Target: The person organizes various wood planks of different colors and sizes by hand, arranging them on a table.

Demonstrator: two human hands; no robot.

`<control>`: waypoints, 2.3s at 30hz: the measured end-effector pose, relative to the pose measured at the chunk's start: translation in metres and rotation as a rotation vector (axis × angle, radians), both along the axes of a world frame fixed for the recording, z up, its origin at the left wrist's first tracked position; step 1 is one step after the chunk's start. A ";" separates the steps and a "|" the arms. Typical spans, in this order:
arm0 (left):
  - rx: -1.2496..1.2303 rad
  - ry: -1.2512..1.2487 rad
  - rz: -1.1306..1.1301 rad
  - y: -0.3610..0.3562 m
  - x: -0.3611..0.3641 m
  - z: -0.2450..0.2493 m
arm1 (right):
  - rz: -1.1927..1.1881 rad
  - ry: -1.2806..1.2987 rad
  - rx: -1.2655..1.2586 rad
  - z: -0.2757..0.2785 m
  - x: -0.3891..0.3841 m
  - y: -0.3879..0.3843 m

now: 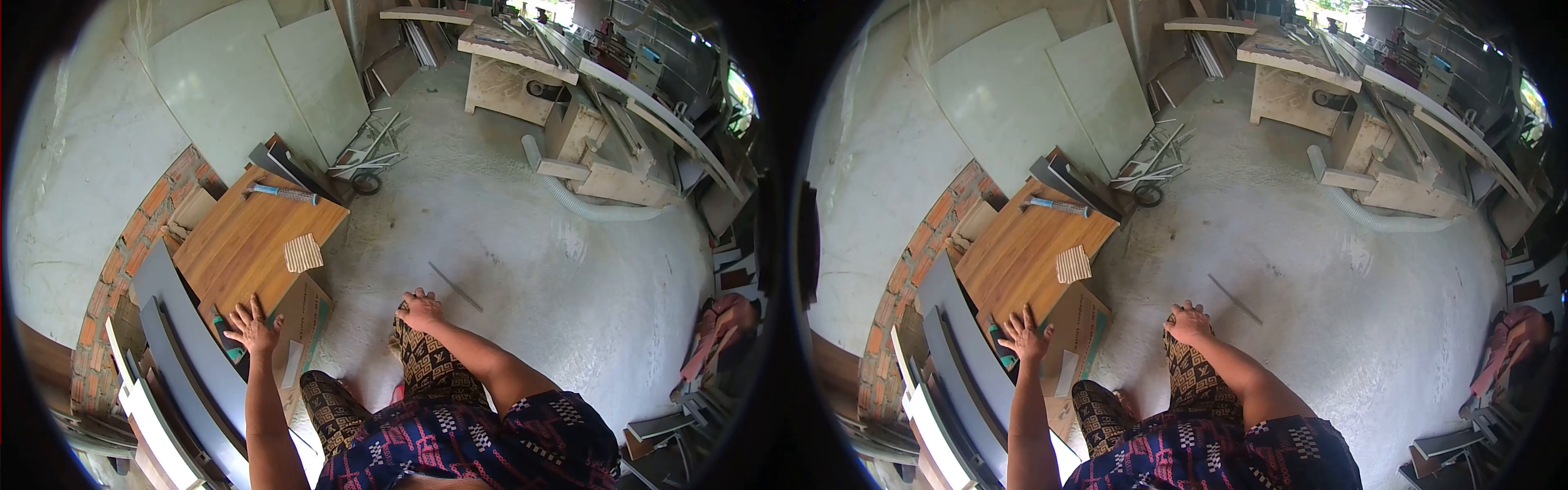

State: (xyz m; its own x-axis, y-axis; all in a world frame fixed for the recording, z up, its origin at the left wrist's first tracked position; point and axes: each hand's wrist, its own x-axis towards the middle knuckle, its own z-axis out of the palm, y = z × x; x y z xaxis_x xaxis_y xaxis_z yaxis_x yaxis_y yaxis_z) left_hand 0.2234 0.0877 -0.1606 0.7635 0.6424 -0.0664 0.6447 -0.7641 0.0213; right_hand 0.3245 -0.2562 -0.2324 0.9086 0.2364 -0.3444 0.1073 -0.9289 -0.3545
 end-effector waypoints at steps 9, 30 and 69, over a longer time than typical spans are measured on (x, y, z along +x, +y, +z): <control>-0.021 0.035 0.021 0.010 0.008 0.016 | 0.008 -0.001 -0.007 0.002 0.002 0.005; -0.036 -0.059 0.031 0.014 0.006 0.021 | 0.187 -0.023 0.066 0.017 0.020 0.058; 0.010 -0.070 0.011 0.032 0.003 0.010 | 0.209 -0.635 0.342 0.055 0.176 0.156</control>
State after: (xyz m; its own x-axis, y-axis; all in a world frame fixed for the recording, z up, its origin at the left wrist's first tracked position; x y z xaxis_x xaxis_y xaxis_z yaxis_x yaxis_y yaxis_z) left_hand 0.2265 0.1202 -0.1509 0.7590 0.6510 -0.0068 0.6502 -0.7575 0.0592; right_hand 0.5007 -0.0997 -0.1769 0.8327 0.4251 0.3549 0.5492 -0.7160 -0.4310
